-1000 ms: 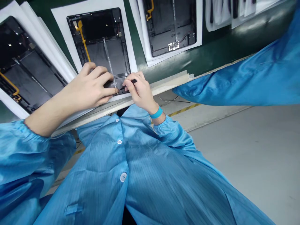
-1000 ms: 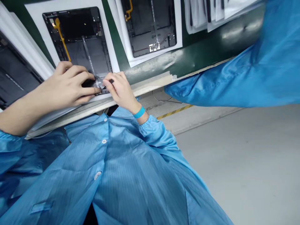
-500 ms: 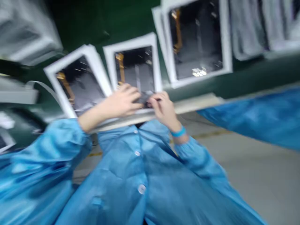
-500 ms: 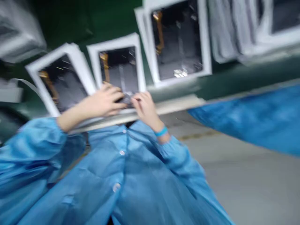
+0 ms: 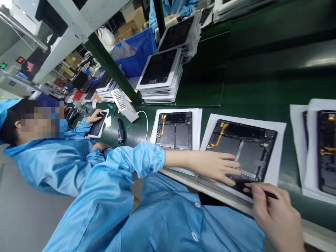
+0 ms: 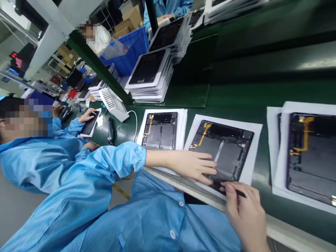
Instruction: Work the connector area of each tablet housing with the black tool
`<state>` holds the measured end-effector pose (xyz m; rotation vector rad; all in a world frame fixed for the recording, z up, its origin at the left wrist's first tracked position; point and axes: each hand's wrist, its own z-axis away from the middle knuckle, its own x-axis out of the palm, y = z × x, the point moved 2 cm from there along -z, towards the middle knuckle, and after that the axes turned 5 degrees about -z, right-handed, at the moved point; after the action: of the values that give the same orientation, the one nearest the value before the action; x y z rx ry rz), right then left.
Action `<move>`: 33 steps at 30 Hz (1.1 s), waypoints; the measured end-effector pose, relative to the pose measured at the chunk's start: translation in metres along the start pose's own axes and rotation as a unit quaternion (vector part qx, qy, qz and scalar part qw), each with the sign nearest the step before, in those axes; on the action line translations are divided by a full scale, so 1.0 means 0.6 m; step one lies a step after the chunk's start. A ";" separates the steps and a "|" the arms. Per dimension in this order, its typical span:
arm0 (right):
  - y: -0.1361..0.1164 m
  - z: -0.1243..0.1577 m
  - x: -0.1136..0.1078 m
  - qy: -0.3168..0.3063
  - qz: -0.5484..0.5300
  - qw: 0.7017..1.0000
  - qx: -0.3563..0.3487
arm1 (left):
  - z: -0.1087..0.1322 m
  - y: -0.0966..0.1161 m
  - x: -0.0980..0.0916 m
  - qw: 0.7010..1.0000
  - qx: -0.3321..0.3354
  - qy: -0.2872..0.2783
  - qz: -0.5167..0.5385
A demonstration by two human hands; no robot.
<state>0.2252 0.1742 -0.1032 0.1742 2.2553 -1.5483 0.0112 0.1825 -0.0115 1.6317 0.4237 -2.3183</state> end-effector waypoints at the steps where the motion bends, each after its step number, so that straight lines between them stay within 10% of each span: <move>1: 0.004 0.003 -0.001 -0.005 0.007 1.000 -0.014 | 0.002 0.000 0.003 1.000 0.016 0.005 0.005; 12: 0.022 0.010 0.003 0.010 0.001 0.994 -0.108 | -0.013 -0.008 0.032 0.997 0.018 0.070 0.026; 21: 0.081 0.036 -0.005 -0.049 0.002 0.999 -0.014 | -0.044 -0.013 0.098 0.988 0.009 0.153 0.023; 33: 0.069 0.036 -0.013 -0.061 -0.052 0.996 0.034 | -0.045 -0.007 0.098 0.982 -0.046 0.134 0.125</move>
<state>0.2510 0.1711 -0.1428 -0.0201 2.1493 -1.6436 0.0140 0.1935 -0.0756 1.8395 0.3516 -1.8795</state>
